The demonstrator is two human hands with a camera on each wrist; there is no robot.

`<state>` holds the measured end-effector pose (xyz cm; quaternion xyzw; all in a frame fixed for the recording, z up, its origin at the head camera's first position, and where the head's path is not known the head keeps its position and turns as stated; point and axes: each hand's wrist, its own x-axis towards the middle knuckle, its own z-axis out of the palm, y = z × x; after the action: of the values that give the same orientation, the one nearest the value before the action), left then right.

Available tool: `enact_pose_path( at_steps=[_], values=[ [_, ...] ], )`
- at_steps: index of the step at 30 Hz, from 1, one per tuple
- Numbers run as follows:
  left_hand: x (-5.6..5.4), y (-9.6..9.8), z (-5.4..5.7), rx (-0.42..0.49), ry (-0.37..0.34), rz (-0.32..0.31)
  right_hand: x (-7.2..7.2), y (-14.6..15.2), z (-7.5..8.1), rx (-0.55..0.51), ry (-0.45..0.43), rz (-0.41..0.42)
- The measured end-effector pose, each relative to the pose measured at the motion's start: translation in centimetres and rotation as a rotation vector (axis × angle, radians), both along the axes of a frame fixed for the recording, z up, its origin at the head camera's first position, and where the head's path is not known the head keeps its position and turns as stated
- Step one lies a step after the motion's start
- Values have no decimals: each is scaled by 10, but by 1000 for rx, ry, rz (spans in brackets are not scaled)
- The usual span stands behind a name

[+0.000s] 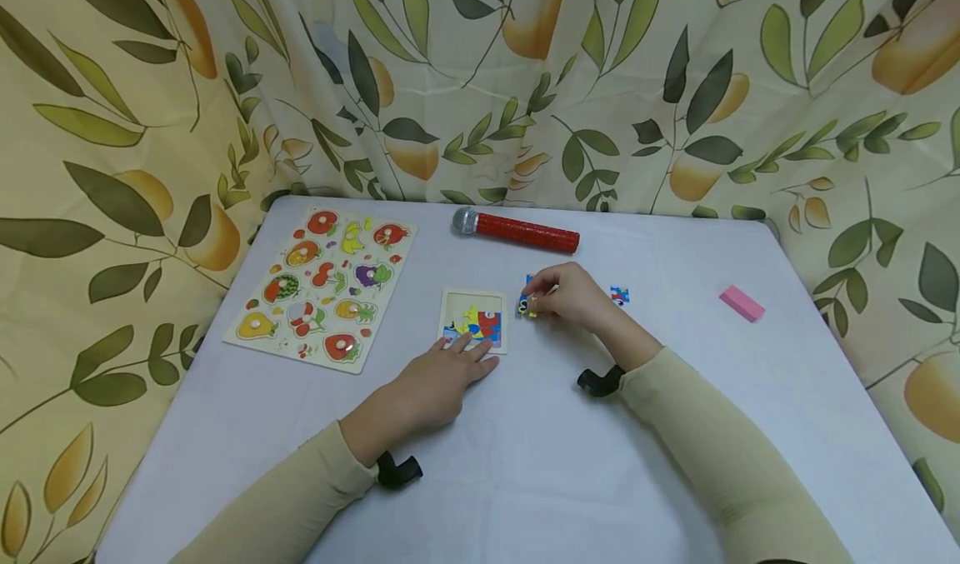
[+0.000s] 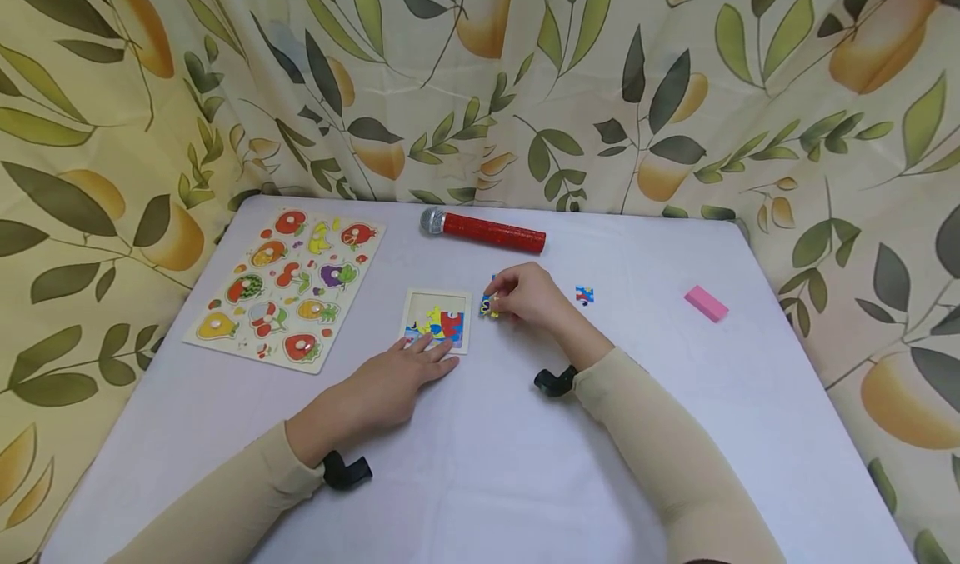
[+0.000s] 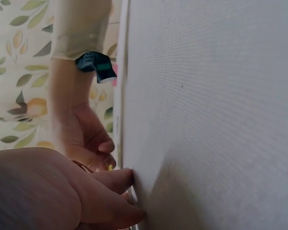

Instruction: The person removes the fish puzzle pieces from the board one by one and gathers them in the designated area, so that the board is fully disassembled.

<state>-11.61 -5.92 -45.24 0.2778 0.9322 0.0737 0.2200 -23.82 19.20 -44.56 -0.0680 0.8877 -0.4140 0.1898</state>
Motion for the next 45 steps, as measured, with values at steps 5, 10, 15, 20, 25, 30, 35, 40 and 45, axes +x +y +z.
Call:
enact_pose_path(
  at_steps=[5, 10, 15, 20, 25, 30, 35, 40, 45],
  values=[
    [0, -1, -2, -7, 15, -19, 0, 4, -2, 16, -48, -13],
    [-1, -1, -1, -1, 22, -23, -2, 5, -3, 61, -23, -7],
    [0, -2, -1, -2, 28, -23, -2, 3, -4, 141, 48, 18],
    [1, -1, 0, -5, 37, -24, 1, 0, -6, 187, 115, 21],
    [0, -1, 0, -6, 40, -26, 2, -2, -9, 216, 156, 16],
    [1, -2, -2, -2, 40, -26, 4, -3, -9, 222, 152, 2],
    [1, -2, -3, -1, 42, -27, 7, -4, -7, 225, 139, -16],
    [1, -2, -3, 3, 40, -21, 7, -5, -8, 227, 139, -30],
    [1, -1, -2, 3, 41, -19, 9, -5, -10, 255, 179, -28]
  ],
)
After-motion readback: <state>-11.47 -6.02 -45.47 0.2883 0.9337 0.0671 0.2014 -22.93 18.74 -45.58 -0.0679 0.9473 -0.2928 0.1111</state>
